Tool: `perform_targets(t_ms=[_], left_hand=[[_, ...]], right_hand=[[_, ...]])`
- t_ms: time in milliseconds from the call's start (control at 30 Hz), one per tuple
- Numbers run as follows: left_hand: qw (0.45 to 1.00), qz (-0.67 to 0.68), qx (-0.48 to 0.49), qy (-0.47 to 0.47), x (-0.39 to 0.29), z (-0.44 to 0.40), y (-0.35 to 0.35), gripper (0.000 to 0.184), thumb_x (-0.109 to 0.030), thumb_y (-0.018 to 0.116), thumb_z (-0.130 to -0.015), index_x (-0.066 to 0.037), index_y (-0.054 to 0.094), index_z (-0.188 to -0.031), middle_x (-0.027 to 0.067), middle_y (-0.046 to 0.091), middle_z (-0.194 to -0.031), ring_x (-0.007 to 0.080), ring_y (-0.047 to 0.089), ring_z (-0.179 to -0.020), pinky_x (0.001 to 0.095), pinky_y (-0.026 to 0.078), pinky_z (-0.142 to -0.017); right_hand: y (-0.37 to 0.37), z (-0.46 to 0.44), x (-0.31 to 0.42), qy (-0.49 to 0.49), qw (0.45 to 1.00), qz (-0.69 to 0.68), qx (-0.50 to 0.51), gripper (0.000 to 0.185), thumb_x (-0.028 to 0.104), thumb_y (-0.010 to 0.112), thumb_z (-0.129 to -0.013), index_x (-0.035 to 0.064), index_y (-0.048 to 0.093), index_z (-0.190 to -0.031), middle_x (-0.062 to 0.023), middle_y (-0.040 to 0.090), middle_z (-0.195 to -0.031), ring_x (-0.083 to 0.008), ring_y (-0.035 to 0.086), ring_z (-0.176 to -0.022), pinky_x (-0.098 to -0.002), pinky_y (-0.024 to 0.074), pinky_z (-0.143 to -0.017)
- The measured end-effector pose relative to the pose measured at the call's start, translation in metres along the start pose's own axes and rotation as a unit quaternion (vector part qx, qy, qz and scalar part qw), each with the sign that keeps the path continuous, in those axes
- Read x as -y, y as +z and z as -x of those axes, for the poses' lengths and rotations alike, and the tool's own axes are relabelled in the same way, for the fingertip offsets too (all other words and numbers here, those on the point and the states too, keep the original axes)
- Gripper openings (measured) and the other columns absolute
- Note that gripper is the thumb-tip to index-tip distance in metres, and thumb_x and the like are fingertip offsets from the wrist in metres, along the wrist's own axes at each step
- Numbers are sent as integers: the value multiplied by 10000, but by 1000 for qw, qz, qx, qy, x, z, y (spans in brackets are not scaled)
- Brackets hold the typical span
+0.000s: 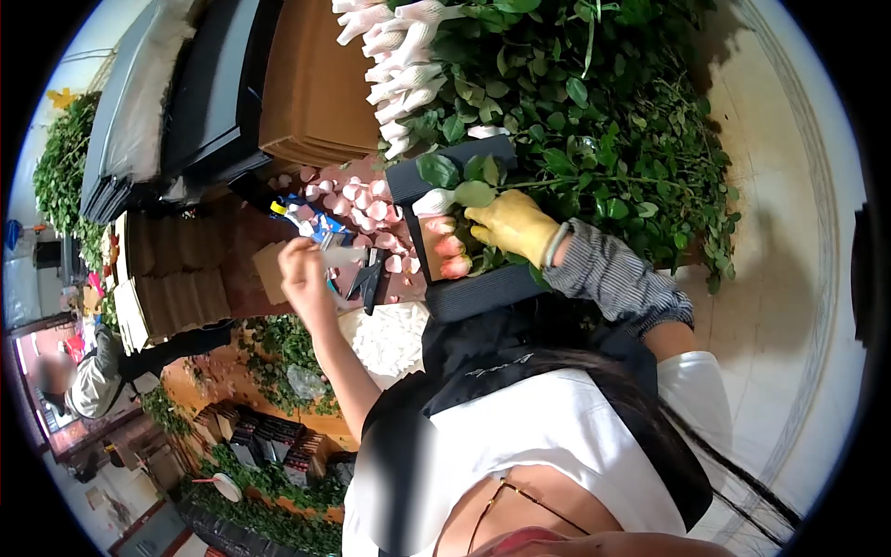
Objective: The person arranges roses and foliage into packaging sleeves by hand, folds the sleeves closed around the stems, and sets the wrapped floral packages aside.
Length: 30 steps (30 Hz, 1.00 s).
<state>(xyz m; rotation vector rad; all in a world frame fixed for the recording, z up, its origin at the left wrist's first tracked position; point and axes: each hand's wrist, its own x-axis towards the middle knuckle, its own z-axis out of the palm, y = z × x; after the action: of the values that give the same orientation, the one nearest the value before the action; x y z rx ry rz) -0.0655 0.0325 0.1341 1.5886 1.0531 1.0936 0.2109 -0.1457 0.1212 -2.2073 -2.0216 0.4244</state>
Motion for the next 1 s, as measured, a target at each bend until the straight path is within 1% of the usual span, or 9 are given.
perform_targets(t_ms=[100,233,400,500,633,667,733,867,1000], left_hand=[[956,-88,238,-149,13,20,30,165,-140,623,-931,19,665,-943,85,692,-855,151,605,-759,310,488,-716],[915,-254,308,-50,25,34,101,359,-345,620,-953,-3,640,-1059,232,708,-908,421,676,-905,463,519,-791],[870,-425,246,33,12,38,140,302,-343,619,-945,-56,661,-1029,180,705,-829,380,690,-799,471,530,-674],[950,-209,226,60,14,33,131,213,-253,636,-934,-45,675,-911,153,677,-772,386,652,-731,426,507,-633],[988,13,76,-135,26,10,68,234,-159,602,-964,-8,588,-785,-31,530,-695,74,447,-664,271,399,-596],[977,50,15,-207,-25,7,50,277,-169,594,-975,-7,548,-755,-32,533,-699,91,439,-642,270,391,-593],[981,-162,-8,110,14,-7,22,268,-213,619,-972,-7,610,-800,50,631,-681,179,562,-569,363,466,-578],[915,-388,100,-37,9,16,75,293,-360,652,-937,-74,702,-897,209,683,-791,417,672,-745,499,515,-654],[887,-432,159,-31,13,24,115,442,-447,590,-965,-31,722,-898,229,676,-765,424,666,-751,497,518,-667]], right_hand=[[-9,-10,12,61,996,48,39,261,280,619,-898,97,654,-1081,-97,738,-870,-246,721,-808,-414,540,-639],[61,-24,-20,14,982,187,-4,228,307,614,-914,91,653,-974,-80,725,-805,-272,705,-755,-429,510,-651],[42,-21,-22,41,997,53,-42,233,309,565,-924,109,679,-959,-63,741,-821,-239,719,-757,-406,502,-695],[64,-23,-25,35,988,136,-69,140,193,576,-880,90,669,-898,-50,697,-729,-241,695,-701,-395,487,-640],[105,-32,-40,90,981,9,-173,88,163,609,-844,89,654,-833,-49,676,-686,-252,679,-652,-403,475,-597],[100,-27,-38,95,981,6,-171,88,163,609,-844,89,654,-833,-49,676,-686,-252,679,-652,-403,475,-597],[66,-23,-29,58,985,4,-160,76,159,621,-831,91,655,-823,-68,675,-674,-258,683,-658,-410,488,-601],[54,-26,-22,72,991,53,-95,72,167,621,-835,111,660,-810,-67,676,-663,-256,688,-660,-417,493,-588],[62,-23,-24,68,989,21,-128,105,167,674,-799,71,634,-813,-93,664,-783,-261,669,-777,-386,517,-675]])
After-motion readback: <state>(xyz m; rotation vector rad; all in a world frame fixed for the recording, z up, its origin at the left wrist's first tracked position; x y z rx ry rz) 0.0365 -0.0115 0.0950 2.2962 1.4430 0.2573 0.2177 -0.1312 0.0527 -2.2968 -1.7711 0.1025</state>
